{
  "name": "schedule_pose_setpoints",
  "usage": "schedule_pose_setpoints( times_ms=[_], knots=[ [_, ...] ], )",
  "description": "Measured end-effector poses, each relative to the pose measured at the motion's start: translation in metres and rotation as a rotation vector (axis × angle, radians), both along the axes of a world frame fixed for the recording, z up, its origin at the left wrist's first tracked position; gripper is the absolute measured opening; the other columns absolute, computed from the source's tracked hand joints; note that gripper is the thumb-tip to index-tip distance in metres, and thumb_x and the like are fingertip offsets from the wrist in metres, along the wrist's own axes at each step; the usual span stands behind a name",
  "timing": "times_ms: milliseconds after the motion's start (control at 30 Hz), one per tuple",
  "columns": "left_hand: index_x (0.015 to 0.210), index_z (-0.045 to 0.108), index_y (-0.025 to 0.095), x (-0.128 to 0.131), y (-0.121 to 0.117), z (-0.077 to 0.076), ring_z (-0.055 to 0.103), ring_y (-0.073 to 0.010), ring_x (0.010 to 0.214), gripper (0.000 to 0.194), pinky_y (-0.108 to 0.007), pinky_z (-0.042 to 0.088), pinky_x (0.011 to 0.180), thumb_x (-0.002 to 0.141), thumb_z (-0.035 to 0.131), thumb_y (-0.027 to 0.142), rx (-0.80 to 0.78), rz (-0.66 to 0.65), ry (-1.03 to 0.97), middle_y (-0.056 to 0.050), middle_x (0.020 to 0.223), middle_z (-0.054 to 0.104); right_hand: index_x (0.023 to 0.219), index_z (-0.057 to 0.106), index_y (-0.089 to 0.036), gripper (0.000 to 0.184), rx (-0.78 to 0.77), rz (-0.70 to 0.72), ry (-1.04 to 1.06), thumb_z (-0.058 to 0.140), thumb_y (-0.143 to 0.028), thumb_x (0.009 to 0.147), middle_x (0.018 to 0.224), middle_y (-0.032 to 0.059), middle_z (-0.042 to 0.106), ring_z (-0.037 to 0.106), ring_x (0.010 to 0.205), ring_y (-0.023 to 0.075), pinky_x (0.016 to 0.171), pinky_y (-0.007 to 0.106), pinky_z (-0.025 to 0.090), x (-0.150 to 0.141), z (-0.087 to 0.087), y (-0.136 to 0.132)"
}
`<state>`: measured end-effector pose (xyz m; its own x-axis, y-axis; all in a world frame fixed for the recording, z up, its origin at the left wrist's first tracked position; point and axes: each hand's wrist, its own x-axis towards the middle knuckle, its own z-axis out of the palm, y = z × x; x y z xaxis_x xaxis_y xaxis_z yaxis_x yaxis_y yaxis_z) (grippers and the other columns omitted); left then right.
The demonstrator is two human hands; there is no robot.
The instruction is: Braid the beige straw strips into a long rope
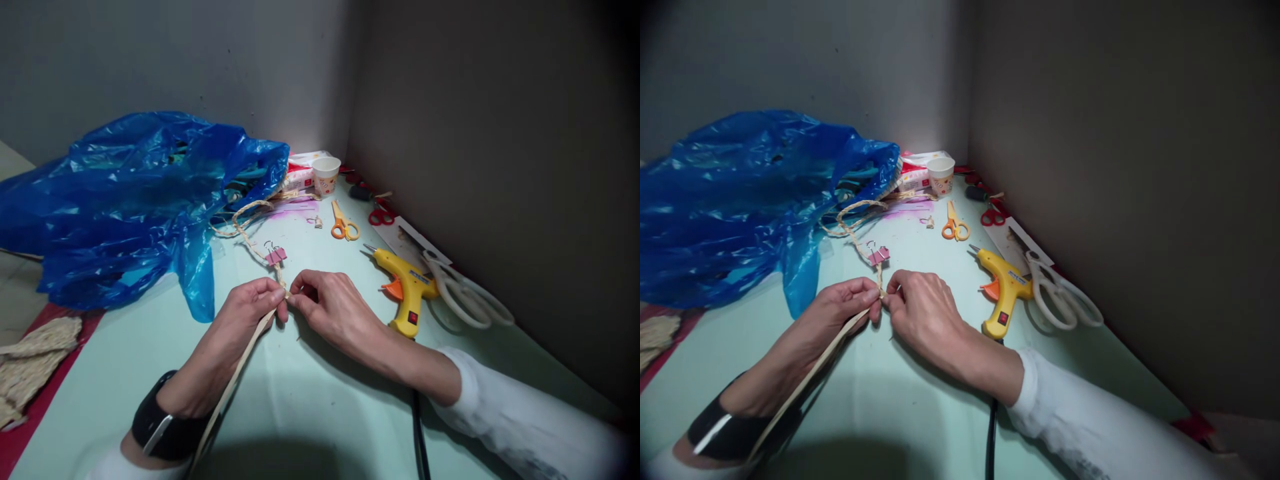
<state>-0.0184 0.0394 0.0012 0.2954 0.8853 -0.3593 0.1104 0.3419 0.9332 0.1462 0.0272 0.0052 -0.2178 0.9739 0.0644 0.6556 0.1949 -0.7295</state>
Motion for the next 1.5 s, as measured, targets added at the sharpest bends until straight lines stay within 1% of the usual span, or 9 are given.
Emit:
schedule_pose_setpoints(
  times_ms=[267, 400, 500, 633, 800, 1033, 1167, 1333, 1500],
  knots=[
    [0.076, 0.059, 0.016, 0.000, 0.003, 0.000, 0.041, -0.0086, 0.052, 0.015, -0.021, 0.026, 0.050, 0.075, 0.066, 0.028, -0.044, -0.011, -0.003, 0.000, 0.065, 0.061, 0.075, 0.059, -0.018, 0.015, 0.035, 0.030, -0.023, 0.048, -0.017, 0.085, 0.066, 0.0001, 0.059, 0.045, 0.058, 0.0110, 0.056, 0.026, 0.025, 0.002, -0.003, 0.001],
    [0.070, 0.060, 0.016, 0.002, 0.000, -0.002, 0.051, -0.0126, 0.059, 0.016, -0.024, 0.033, 0.056, 0.077, 0.061, 0.031, 0.072, -0.001, 0.068, -0.001, 0.066, 0.063, 0.074, 0.057, -0.018, 0.014, 0.062, 0.047, -0.093, 0.048, -0.017, 0.085, 0.074, 0.0029, 0.060, 0.049, 0.071, 0.0143, 0.059, 0.026, 0.027, 0.000, -0.001, 0.001],
    [0.066, 0.059, 0.017, 0.006, -0.002, -0.002, 0.050, -0.0129, 0.057, 0.016, -0.025, 0.034, 0.055, 0.076, 0.059, 0.030, 0.156, 0.036, 0.180, 0.000, 0.062, 0.063, 0.079, 0.057, -0.018, 0.011, 0.076, 0.045, -0.127, 0.049, -0.019, 0.086, 0.083, 0.0052, 0.060, 0.050, 0.081, 0.0168, 0.061, 0.026, 0.027, -0.003, 0.000, 0.000],
    [0.063, 0.057, 0.018, 0.010, -0.005, -0.001, 0.045, -0.0125, 0.052, 0.016, -0.025, 0.032, 0.053, 0.074, 0.058, 0.030, 0.181, 0.086, 0.243, 0.003, 0.056, 0.060, 0.081, 0.056, -0.017, 0.013, 0.024, 0.087, -0.136, 0.046, -0.022, 0.089, 0.070, 0.0021, 0.058, 0.044, 0.061, 0.0125, 0.056, 0.026, 0.023, -0.004, -0.002, 0.000],
    [0.058, 0.056, 0.019, 0.009, -0.007, -0.001, 0.047, -0.0134, 0.054, 0.021, -0.025, 0.033, 0.055, 0.076, 0.055, 0.029, 0.190, 0.077, 0.231, 0.002, 0.057, 0.061, 0.078, 0.059, -0.017, 0.019, 0.082, 0.178, -0.061, 0.043, -0.015, 0.089, 0.068, 0.0013, 0.061, 0.046, 0.060, 0.0110, 0.057, 0.025, 0.025, -0.003, -0.002, 0.000],
    [0.058, 0.056, 0.019, 0.006, -0.007, -0.004, 0.049, -0.0140, 0.060, 0.028, -0.025, 0.035, 0.060, 0.082, 0.050, 0.032, 0.300, 0.051, 0.247, 0.002, 0.060, 0.058, 0.063, 0.059, -0.016, 0.019, 0.094, 0.029, -0.057, 0.048, -0.017, 0.079, 0.058, 0.0006, 0.058, 0.042, 0.052, 0.0107, 0.054, 0.025, 0.024, -0.008, 0.000, 0.002],
    [0.065, 0.063, 0.019, 0.007, -0.013, -0.005, 0.056, -0.0173, 0.067, 0.024, -0.028, 0.039, 0.066, 0.084, 0.049, 0.028, 0.428, 0.059, 0.424, 0.001, 0.065, 0.063, 0.064, 0.057, -0.017, 0.015, 0.045, -0.025, 0.023, 0.048, -0.015, 0.075, 0.058, -0.0007, 0.057, 0.044, 0.054, 0.0112, 0.053, 0.024, 0.025, -0.010, -0.002, 0.005],
    [0.081, 0.073, 0.017, 0.014, -0.022, -0.006, 0.061, -0.0191, 0.078, 0.021, -0.029, 0.042, 0.072, 0.083, 0.052, 0.018, 0.667, 0.207, 0.736, -0.005, 0.081, 0.068, 0.059, 0.051, -0.017, 0.013, 0.010, -0.040, 0.110, 0.050, -0.012, 0.070, 0.054, -0.0033, 0.048, 0.040, 0.054, 0.0106, 0.052, 0.024, 0.024, -0.014, -0.004, 0.007],
    [0.082, 0.072, 0.018, 0.019, -0.029, -0.007, 0.058, -0.0182, 0.071, 0.023, -0.028, 0.040, 0.064, 0.086, 0.050, 0.014, 0.828, 0.166, 1.054, -0.004, 0.077, 0.061, 0.057, 0.048, -0.018, 0.012, -0.050, -0.026, 0.218, 0.050, -0.012, 0.067, 0.054, -0.0042, 0.046, 0.040, 0.055, 0.0101, 0.052, 0.023, 0.026, -0.016, -0.008, 0.011]
  ],
)
